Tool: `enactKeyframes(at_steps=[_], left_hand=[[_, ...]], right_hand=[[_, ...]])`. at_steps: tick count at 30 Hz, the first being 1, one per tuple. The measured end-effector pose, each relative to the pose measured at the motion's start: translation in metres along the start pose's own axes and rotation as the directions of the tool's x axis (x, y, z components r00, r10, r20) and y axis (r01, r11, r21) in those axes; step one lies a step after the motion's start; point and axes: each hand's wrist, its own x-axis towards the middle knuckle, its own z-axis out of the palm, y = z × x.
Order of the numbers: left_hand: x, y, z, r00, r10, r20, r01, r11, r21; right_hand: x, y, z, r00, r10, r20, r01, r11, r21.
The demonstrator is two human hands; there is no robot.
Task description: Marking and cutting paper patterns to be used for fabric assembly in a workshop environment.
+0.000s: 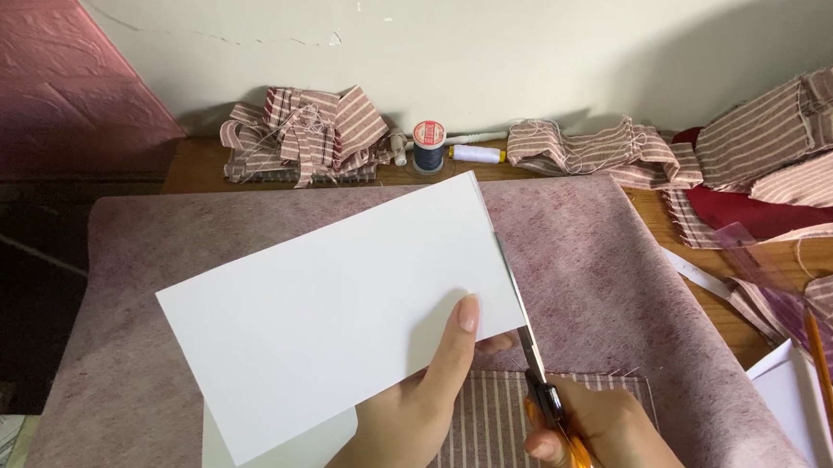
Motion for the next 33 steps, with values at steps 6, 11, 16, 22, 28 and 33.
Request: enactKeyframes(at_steps=[6, 11, 16, 22, 28, 33], left_hand=[[-0.003, -0.002, 0.003, 1.000, -0.006, 0.019, 0.007, 0.997, -0.075], [-0.002, 0.000, 0.006, 0.981, -0.144, 0.131, 0.184, 0.911, -0.369], [-0.002, 0.002, 0.006, 0.984, -0.179, 0.022, 0.180, 0.963, -0.200], [0.000, -0.005, 0.006, 0.960, -0.272, -0.073, 0.248, 0.940, -0.234], [-0.014, 0.000, 0.012, 0.855, -0.519, -0.012, 0.508, 0.840, -0.189], [-0.024, 0.004, 0.018, 0.829, -0.554, -0.083, 0.555, 0.832, -0.005]], right_hand=[[0.000, 0.005, 0.006, 0.965, 0.259, 0.035, -0.252, 0.888, 0.385], [0.010, -0.028, -0.006, 0.997, 0.070, -0.013, -0.061, 0.936, 0.347], [0.009, -0.037, -0.009, 0.997, -0.051, -0.059, 0.066, 0.959, 0.276], [0.014, -0.018, -0.010, 0.999, 0.005, 0.053, -0.010, 0.996, 0.093], [0.019, -0.050, -0.017, 0.991, -0.122, 0.049, 0.099, 0.938, 0.332], [0.005, -0.029, -0.004, 0.982, -0.101, -0.161, 0.141, 0.953, 0.266]])
